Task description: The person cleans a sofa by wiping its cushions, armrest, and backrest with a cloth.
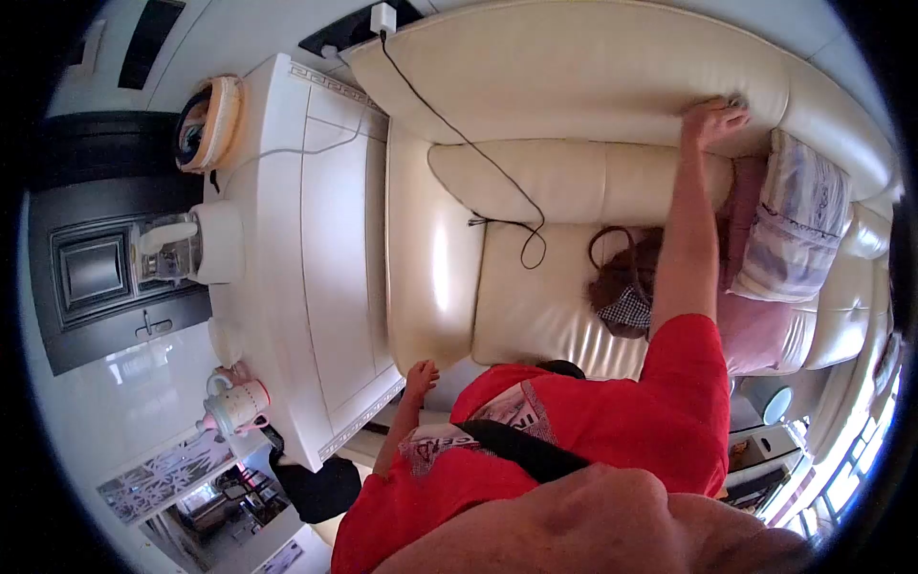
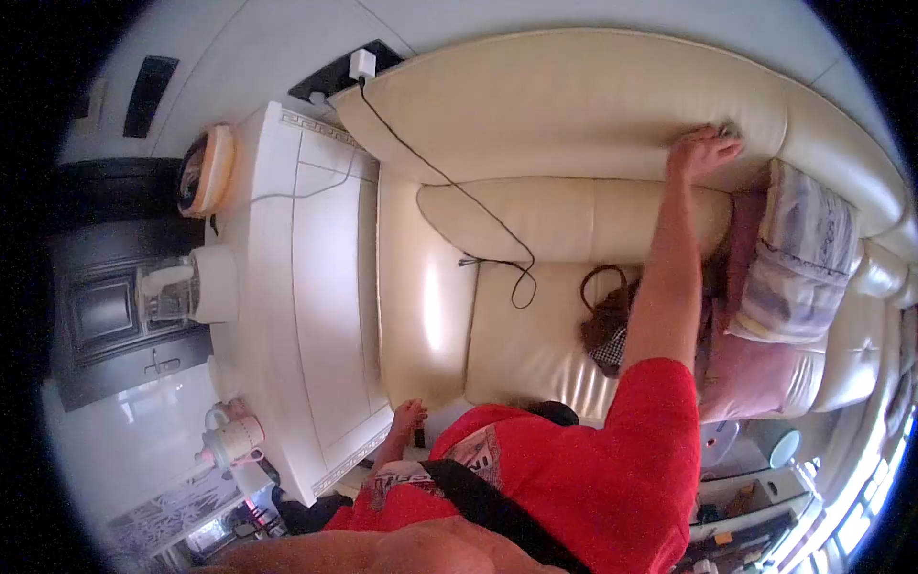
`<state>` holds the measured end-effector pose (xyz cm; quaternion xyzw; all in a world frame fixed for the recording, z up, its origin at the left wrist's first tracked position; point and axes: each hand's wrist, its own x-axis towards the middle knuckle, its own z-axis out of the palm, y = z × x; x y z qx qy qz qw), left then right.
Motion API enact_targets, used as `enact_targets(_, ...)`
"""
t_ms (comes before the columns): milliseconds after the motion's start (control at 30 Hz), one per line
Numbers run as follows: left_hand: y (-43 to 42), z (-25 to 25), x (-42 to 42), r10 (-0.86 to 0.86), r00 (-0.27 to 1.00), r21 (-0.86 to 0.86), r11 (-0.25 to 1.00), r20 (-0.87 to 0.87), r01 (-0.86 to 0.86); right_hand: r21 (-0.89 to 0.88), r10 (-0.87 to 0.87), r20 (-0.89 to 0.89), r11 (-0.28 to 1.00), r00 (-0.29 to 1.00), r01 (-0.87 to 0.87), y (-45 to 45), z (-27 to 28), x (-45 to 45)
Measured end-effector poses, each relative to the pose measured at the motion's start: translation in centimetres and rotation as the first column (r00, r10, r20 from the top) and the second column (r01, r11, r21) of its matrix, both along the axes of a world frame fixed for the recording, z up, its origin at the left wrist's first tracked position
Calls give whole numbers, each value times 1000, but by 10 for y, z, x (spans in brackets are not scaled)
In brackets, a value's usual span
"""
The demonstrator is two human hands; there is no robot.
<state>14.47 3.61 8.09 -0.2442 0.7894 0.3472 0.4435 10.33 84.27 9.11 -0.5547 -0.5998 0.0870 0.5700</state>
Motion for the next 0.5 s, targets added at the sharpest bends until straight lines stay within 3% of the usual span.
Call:
enact_targets(33, -2, 5, 1, 3, 1000, -9, 1000, -4, -4, -213, -30, -122, 977, 992, 3, -14, -33, -14)
enact_targets(100, -3, 16, 1, 48, 998, -38, 998, -33, -49, -367, -13, 307, 921, 952, 130, -38, -145, -42)
enact_targets(133, -11, 14, 2, 50, 998, -41, 998, -42, -52, -436, 80, -236, 882, 968, -179, -106, -82, -56)
enact_targets(167, -26, 9, 6, 45, 998, -10, 999, -41, -46, -620, 62, -31, 782, 998, -68, -128, -118, -82)
enact_targets(200, -35, 6, 6, 42, 998, 22, 999, -41, -41, -622, 108, -90, 770, 990, -140, -168, -104, -101)
enact_targets(233, -33, 11, 6, 50, 998, 19, 999, -48, -49, -498, 134, 2, 859, 991, -116, -174, -182, -131)
enact_targets(267, -31, 19, 9, 39, 999, -19, 999, -35, -40, -728, 237, -173, 623, 956, -286, -201, -161, -148)
enact_targets(300, -31, 26, 14, 33, 999, -59, 998, -19, -35, -849, 273, -361, 300, 892, -436, -238, -130, -165)
enact_targets(333, -36, 26, 18, 43, 997, -55, 997, -62, -46, -848, 292, -367, 286, 883, -447, -260, -108, -172)
enact_targets(367, -37, 30, 22, 69, 995, -56, 996, -71, -73, -714, 156, -658, 183, 737, -676, -281, -87, -179)
enact_targets(400, -35, 34, 25, 117, 987, -45, 991, -108, -123, -507, -14, -861, 113, 509, -855, -297, -71, -180)
enact_targets(433, -32, 37, 29, 171, 975, -30, 984, -144, -177, -499, 8, -865, 85, 501, -863, -306, -54, -172)
enact_targets(467, -36, 34, 32, 189, 976, -15, 981, -111, -192, -224, -155, -962, -27, 225, -974, -311, -42, -161)
enact_targets(500, -35, 30, 37, 228, 966, -5, 973, -123, -231, 84, -347, -937, -88, -48, -993, -317, -29, -151)
